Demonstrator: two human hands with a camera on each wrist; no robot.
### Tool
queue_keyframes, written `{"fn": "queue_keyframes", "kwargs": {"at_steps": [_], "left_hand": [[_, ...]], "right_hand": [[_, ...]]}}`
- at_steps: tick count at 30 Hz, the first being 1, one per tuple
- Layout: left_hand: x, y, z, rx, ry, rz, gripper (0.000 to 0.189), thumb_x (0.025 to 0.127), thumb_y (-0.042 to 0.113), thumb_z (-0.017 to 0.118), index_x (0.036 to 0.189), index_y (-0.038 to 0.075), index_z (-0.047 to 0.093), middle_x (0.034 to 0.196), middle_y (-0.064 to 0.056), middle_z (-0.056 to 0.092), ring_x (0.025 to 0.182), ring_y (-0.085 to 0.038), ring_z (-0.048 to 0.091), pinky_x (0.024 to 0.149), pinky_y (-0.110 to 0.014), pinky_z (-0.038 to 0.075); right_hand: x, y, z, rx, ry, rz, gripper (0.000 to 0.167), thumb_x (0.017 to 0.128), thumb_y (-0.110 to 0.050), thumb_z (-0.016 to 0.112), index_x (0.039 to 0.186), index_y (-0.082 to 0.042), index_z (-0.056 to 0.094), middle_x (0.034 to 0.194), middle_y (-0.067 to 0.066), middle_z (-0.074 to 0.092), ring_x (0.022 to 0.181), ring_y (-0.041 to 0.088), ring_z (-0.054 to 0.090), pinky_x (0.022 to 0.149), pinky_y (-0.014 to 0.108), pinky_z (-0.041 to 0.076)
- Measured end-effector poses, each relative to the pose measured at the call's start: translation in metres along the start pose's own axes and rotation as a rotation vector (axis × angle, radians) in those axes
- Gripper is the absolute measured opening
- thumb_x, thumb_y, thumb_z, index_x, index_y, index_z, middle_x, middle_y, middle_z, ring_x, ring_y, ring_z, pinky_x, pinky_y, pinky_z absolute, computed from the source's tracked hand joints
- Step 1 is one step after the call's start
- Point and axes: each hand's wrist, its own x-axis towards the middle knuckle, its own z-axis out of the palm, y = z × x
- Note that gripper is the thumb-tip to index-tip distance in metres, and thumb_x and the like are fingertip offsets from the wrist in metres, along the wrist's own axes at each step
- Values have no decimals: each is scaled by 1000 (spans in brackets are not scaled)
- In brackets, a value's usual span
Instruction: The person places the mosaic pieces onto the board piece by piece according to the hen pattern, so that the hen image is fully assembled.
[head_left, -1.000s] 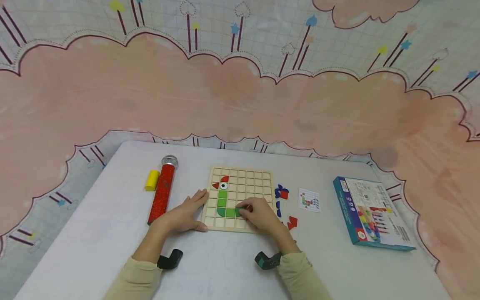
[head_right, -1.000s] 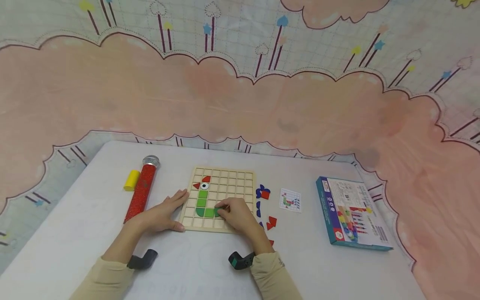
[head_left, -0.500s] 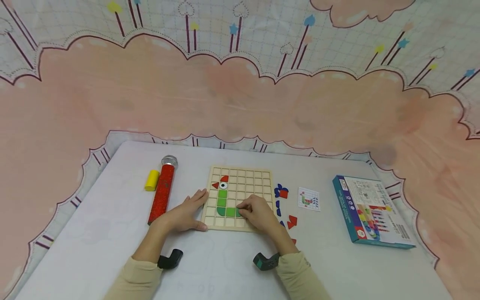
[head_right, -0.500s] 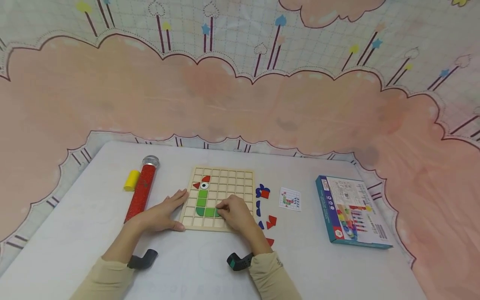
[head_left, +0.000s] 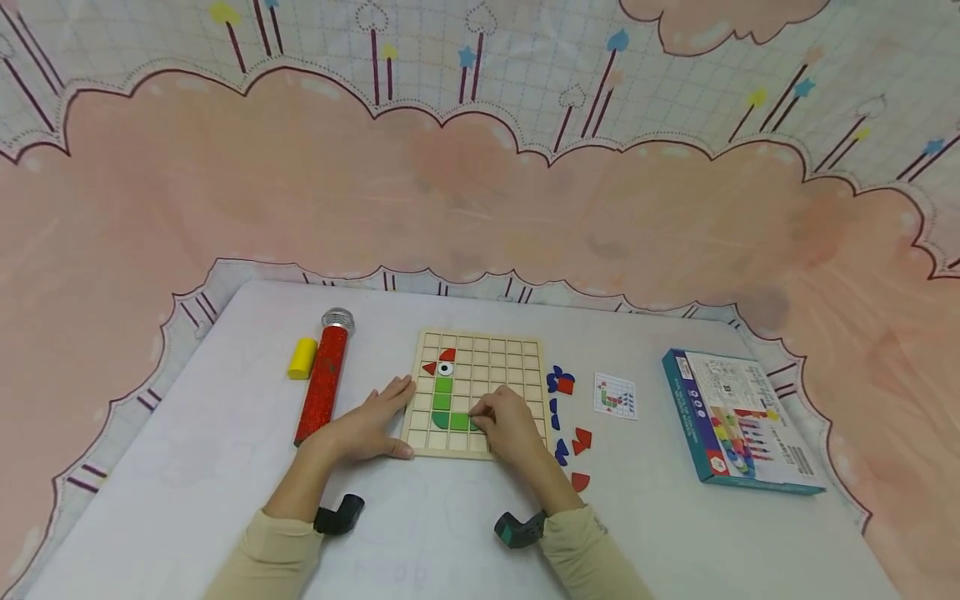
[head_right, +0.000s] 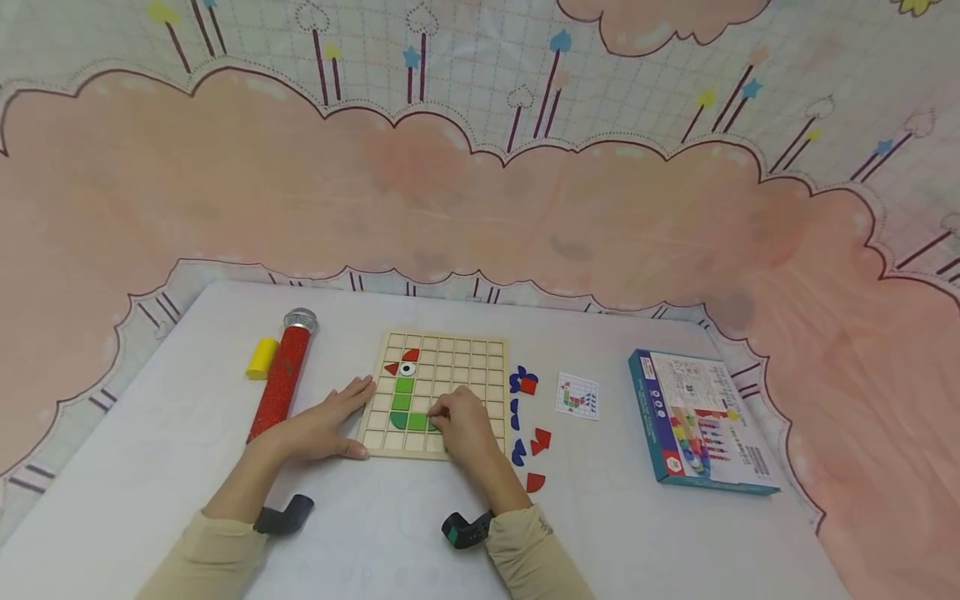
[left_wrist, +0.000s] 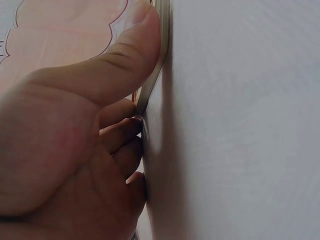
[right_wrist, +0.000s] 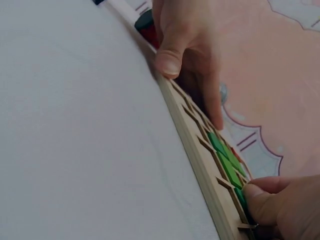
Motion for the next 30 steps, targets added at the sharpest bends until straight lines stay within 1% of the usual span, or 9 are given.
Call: {"fn": "queue_keyframes", "kwargs": {"at_steps": [3,6,11,15,17,19,23,26,30], "left_hand": [[1,0,2,2,-7,4,105,71,35,80,153,12,19,161,-9,9,148,-36,6,116,-57,14],[2,1,5,4,-18,17,104,72,35,80,153,11,18,161,-9,9,148,-34,5,117,-56,13],[4,2,2,20,-18,36,104,73,35,80,152,9,18,161,-11,9,148,-34,5,117,-56,13],[2,1,0,16,-15,39,104,73,34,79,152,8,18,161,-12,8,147,-37,5,117,-57,12],[1,1,-1,10,-13,39,104,73,34,79,152,7,18,161,-12,8,147,-37,5,116,-58,12],[0,1,-1,8,-13,39,103,73,33,79,152,7,18,161,-13,9,147,-37,5,117,-58,12],[0,1,1,16,-13,40,104,73,34,80,152,7,18,161,-12,10,148,-34,5,118,-56,11],[0,0,1,23,-9,37,104,73,35,79,152,8,18,161,-11,10,148,-33,5,118,-54,11],[0,-1,1,21,-8,36,103,74,34,79,152,8,18,161,-10,10,148,-32,5,118,-54,11]], "right_hand": [[-2,3,2,18,19,10,10,83,-15,73,93,-14,73,82,-4,56,72,8,48,60,18,43],[-3,8,-3,33,3,27,17,84,-20,73,101,-16,72,85,-5,56,73,9,49,61,18,43],[-2,16,-26,83,-24,-13,19,86,-21,70,105,-17,70,87,-6,58,78,10,52,65,20,47],[-6,32,-47,72,-43,-74,20,85,-18,71,105,-14,71,89,-4,61,79,9,53,65,20,47],[-10,41,-58,51,-71,-77,21,85,-17,71,106,-14,71,89,-2,61,76,9,52,62,20,46],[-14,52,-69,41,-116,-51,23,84,-17,72,106,-14,71,89,-1,60,71,10,52,57,21,45],[-26,70,-87,24,-186,94,23,80,-19,76,103,-19,72,89,0,56,68,13,51,52,23,46],[-32,82,-97,-9,-208,158,19,79,-19,77,97,-21,74,91,-1,57,76,16,50,58,25,47],[-38,93,-105,-58,-234,159,19,74,-19,81,91,-23,74,91,-3,59,83,16,48,67,27,44]]}}
